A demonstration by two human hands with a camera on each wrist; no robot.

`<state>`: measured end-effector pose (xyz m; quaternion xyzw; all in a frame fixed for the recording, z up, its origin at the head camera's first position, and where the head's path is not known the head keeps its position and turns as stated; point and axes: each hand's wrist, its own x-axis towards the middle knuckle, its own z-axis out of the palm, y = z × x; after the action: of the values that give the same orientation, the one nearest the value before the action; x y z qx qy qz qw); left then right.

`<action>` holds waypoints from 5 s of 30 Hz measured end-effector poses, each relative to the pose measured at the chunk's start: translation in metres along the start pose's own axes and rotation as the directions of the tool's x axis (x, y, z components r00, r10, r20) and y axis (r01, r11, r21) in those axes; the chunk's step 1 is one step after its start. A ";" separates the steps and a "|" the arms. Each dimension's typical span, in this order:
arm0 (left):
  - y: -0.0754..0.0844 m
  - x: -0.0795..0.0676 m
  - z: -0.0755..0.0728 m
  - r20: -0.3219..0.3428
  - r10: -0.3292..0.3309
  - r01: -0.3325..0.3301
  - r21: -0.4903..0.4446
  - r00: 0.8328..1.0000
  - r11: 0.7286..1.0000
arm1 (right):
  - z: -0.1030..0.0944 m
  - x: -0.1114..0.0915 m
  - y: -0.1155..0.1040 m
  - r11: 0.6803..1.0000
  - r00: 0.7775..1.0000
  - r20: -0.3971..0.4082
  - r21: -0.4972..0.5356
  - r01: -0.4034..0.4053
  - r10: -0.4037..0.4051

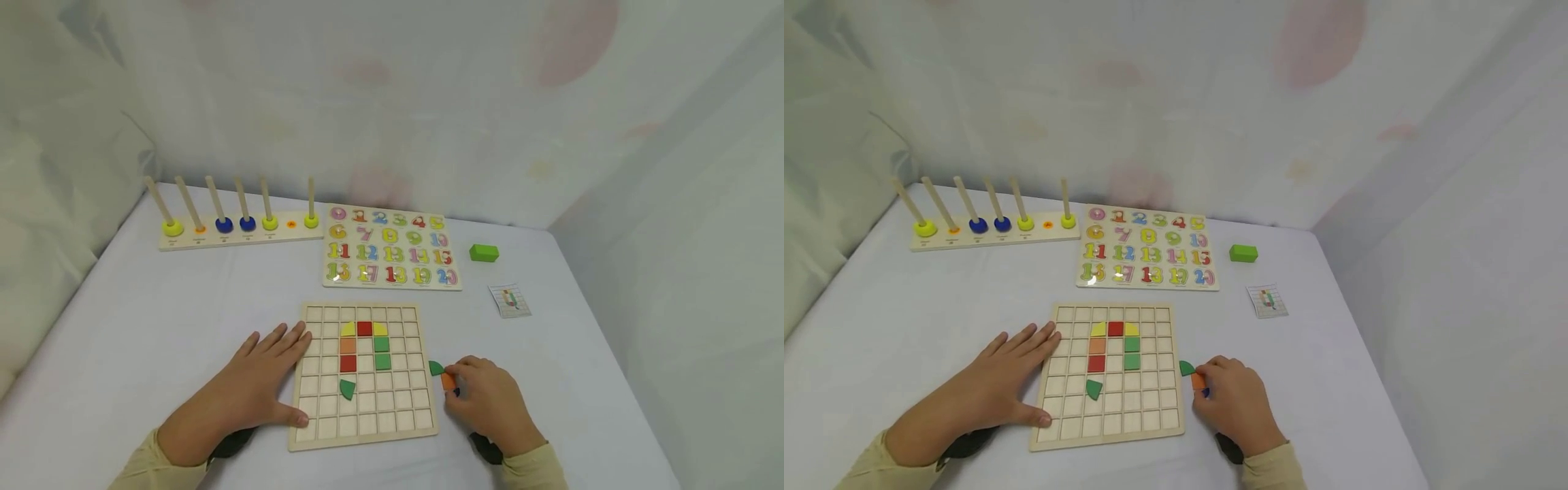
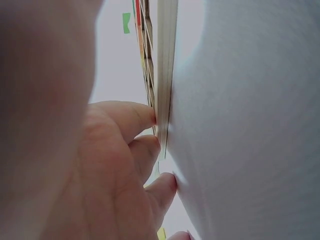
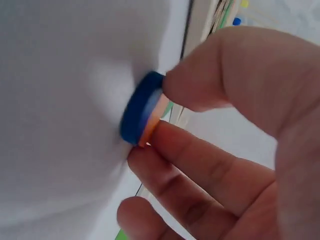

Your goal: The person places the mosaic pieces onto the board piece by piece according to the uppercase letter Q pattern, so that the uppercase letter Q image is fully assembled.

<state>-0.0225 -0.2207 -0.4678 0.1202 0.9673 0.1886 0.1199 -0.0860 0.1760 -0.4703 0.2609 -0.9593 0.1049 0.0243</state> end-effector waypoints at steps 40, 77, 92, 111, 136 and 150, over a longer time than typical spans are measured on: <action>0.001 -0.003 -0.003 -0.011 -0.011 0.011 -0.007 1.000 1.000 | 0.003 0.047 -0.107 0.925 0.928 0.031 -0.068 0.373 -0.372; -0.005 0.009 0.004 -0.008 0.018 -0.018 0.008 1.000 1.000 | -0.007 0.001 0.018 0.986 0.987 0.045 0.056 -0.158 0.155; -0.012 -0.002 0.010 -0.024 0.011 -0.010 0.025 1.000 1.000 | 0.000 0.027 -0.035 0.998 1.000 -0.021 0.062 0.004 -0.003; -0.001 0.003 -0.001 -0.014 0.011 -0.011 0.012 1.000 1.000 | 0.005 0.035 -0.080 0.962 0.964 0.083 0.124 0.243 -0.254; -0.021 -0.012 0.002 -0.020 -0.024 0.024 0.024 1.000 0.999 | -0.001 -0.001 -0.020 0.990 0.997 0.059 0.124 -0.066 0.059; 0.001 -0.001 -0.003 -0.264 0.145 -0.130 0.075 0.953 0.989 | 0.003 0.024 -0.080 0.917 0.926 0.053 0.169 0.361 -0.374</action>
<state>-0.0222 -0.2206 -0.4648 0.1640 0.9688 0.1837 -0.0295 -0.0657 0.0959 -0.4557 0.4417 -0.8822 0.1623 -0.0173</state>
